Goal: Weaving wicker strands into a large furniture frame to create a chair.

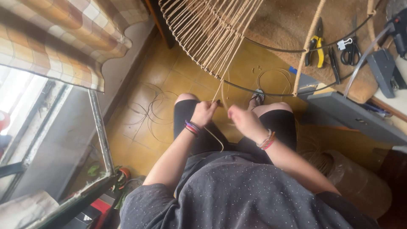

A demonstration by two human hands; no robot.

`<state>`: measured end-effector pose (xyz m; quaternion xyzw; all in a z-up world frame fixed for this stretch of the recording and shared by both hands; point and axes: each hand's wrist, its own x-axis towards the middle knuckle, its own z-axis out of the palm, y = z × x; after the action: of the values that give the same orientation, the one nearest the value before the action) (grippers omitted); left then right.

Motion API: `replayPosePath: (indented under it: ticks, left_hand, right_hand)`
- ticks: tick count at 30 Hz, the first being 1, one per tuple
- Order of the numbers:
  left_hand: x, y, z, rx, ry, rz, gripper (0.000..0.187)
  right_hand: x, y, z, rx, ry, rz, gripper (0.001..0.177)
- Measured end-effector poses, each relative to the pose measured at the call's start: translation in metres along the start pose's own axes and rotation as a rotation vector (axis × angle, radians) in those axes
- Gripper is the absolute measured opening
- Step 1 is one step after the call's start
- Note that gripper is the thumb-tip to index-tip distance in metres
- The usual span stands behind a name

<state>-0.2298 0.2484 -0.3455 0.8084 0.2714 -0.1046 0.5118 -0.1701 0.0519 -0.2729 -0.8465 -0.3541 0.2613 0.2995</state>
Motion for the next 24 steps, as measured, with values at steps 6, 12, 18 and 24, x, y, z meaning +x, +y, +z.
replayPosePath:
  ticks: [6,12,18,24]
  left_hand:
    - [-0.007,0.001,-0.002,-0.005,-0.029,0.054,0.045]
    - [-0.006,0.013,-0.017,0.359,0.092,0.188,0.023]
    - [-0.007,-0.001,-0.005,-0.136,-0.217,0.053,0.051]
    - [0.014,-0.014,-0.01,0.525,0.04,0.207,0.026]
  right_hand:
    - [0.015,0.021,0.015,-0.192,-0.235,0.1,0.048]
    - [0.006,0.027,0.021,0.274,0.058,0.089,0.022]
    - [0.008,0.017,0.043,-0.332,-0.334,0.047,0.037]
    - [0.011,0.063,0.044,0.825,0.157,-0.113,0.031]
